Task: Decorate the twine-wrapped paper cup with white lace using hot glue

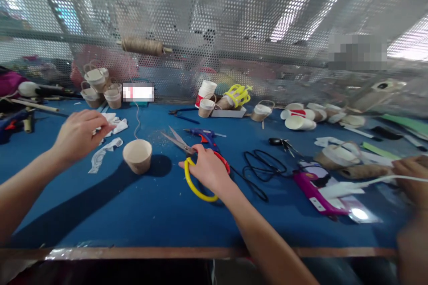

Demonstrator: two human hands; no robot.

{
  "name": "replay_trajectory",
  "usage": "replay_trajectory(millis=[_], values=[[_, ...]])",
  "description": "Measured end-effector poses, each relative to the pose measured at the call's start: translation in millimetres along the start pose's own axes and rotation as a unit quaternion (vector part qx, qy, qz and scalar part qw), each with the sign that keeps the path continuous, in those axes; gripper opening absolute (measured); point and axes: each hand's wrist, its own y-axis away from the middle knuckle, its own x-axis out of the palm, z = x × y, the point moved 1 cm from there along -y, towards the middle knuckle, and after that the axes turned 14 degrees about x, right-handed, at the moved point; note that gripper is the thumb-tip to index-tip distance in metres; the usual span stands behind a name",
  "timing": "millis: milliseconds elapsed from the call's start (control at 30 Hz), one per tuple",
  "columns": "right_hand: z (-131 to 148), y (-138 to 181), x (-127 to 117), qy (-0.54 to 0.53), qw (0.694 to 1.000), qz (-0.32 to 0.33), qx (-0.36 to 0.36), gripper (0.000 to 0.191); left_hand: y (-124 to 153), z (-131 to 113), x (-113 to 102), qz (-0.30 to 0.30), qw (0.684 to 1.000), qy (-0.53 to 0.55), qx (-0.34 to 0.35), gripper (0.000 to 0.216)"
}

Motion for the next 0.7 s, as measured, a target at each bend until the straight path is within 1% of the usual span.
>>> replay_trajectory(millis=[67,133,167,233,300,367,433,467,500,533,567,600,633,667,700], values=[[4.1,-5.7,7.5,0.028,1.0,-0.003,0.013,0.05,11.4,-0.9,6.6,0.077,0.995,0.056,-0.039,0.027],[8.2,-9.2,14.8,0.045,0.999,-0.011,0.019,0.052,20.3,-4.9,13.2,0.123,0.979,0.136,-0.085,0.013],[9.8,-10.5,18.0,0.054,0.998,-0.015,0.02,0.053,23.7,-8.1,16.8,0.136,0.968,0.181,-0.108,0.015],[12.0,-12.3,22.2,0.07,0.997,-0.019,0.015,0.055,28.3,-17.5,25.4,0.149,0.938,0.282,-0.138,0.036],[13.8,-12.6,22.4,0.085,0.996,-0.017,0.004,0.057,30.4,-30.8,36.0,0.138,0.897,0.395,-0.144,0.064],[16.6,-10.2,17.8,0.099,0.995,-0.014,-0.009,0.055,31.2,-45.0,47.7,0.107,0.853,0.481,-0.169,0.082],[21.5,-4.1,9.7,0.11,0.994,-0.017,-0.022,0.051,31.4,-57.5,58.6,0.075,0.815,0.543,-0.187,0.085],[24.8,0.2,5.4,0.113,0.993,-0.021,-0.031,0.047,31.4,-62.2,63.0,0.058,0.801,0.562,-0.196,0.083],[28.8,5.2,1.6,0.105,0.993,-0.021,-0.049,0.045,31.3,-66.0,66.1,0.05,0.794,0.572,-0.201,0.08],[33.4,10.6,-1.2,0.084,0.993,-0.017,-0.077,0.044,31.1,-68.7,67.7,0.044,0.791,0.576,-0.203,0.077],[38.5,16.3,-2.9,0.042,0.992,-0.009,-0.118,0.046,30.7,-70.8,67.7,0.04,0.787,0.581,-0.206,0.074],[43.9,22.0,-3.7,-0.057,0.983,-0.001,-0.173,0.05,30.3,-72.6,66.2,0.04,0.778,0.591,-0.21,0.072],[49.0,27.2,-3.3,-0.153,0.965,0.008,-0.214,0.054,30.0,-74.4,63.4,0.041,0.761,0.61,-0.219,0.07],[53.8,31.6,-1.4,-0.229,0.943,0.022,-0.239,0.062,29.8,-76.5,59.5,0.043,0.737,0.634,-0.23,0.069],[58.2,34.9,1.6,-0.29,0.925,0.039,-0.244,0.071,29.9,-79.0,55.1,0.047,0.705,0.664,-0.246,0.068]])
